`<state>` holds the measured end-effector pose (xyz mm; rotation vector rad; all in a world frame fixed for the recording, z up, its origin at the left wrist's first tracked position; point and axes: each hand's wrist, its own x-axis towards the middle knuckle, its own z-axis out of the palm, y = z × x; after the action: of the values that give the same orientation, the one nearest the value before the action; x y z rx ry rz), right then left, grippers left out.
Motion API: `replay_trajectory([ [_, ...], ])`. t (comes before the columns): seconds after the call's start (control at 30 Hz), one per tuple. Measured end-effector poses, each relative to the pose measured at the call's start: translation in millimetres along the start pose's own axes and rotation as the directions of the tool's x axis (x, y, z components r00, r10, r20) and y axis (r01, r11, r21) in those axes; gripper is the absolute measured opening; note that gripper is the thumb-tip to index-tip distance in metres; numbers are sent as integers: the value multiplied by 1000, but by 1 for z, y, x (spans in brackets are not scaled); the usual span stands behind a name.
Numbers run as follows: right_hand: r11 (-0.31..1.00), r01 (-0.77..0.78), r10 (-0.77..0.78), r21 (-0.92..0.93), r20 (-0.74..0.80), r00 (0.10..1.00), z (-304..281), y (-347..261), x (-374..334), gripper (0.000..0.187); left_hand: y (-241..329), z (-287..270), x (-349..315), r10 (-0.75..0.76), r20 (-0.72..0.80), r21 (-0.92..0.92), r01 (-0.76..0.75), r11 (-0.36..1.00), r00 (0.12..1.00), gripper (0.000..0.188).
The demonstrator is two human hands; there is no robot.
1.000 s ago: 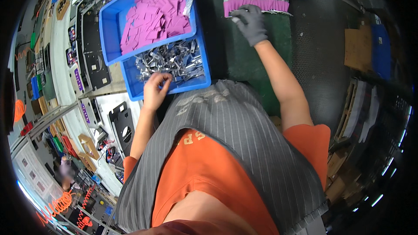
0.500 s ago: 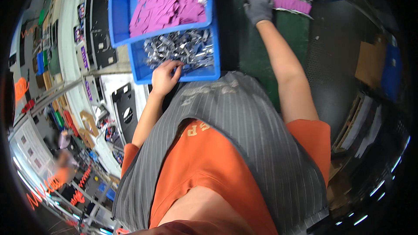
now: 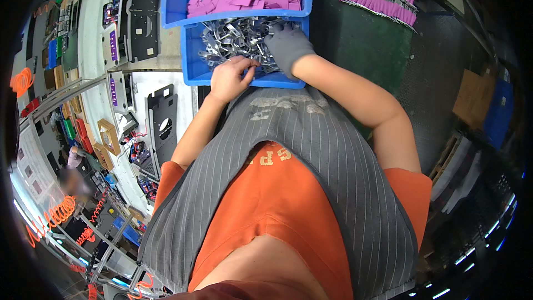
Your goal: The recorder assembles small metal and pink plastic components and attaches them to a continuous strip.
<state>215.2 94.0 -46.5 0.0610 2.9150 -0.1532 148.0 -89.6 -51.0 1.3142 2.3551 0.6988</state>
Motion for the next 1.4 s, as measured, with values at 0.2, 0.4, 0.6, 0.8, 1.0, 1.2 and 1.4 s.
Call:
replay_trajectory([
  [0.2, 981, -152, 62, 124, 536, 842, 28, 9, 68, 33, 12, -33, 9, 103, -59, -179, -112, 977, 993, 13],
  [0.4, 982, -127, 84, 137, 283, 956, -2, -4, 39, 21, -11, -115, 68, 24, -341, 38, -11, 999, 940, 11],
  [0.6, 720, -62, -123, 691, 215, 969, -28, 2, -7, 31, -53, -131, 120, -157, 77, 299, 127, 946, 985, 25],
  [0.8, 144, -71, -142, 987, 91, 986, -35, 16, -39, 28, -63, -127, 145, -279, 325, 353, 158, 922, 904, 38],
  [1.0, 358, 346, -80, 867, -341, 937, -10, 35, -49, 22, -76, -129, 141, -314, 101, -84, 322, 943, 944, 26],
  [1.2, -25, -51, 61, 998, 52, 997, -4, 34, -58, 24, -54, -133, 133, -436, 66, -739, 337, 583, 898, 16],
  [1.4, 83, -92, 107, 992, 83, 991, -4, 32, -56, 26, -51, -130, 138, -478, 89, -956, 209, 204, 874, 15],
])
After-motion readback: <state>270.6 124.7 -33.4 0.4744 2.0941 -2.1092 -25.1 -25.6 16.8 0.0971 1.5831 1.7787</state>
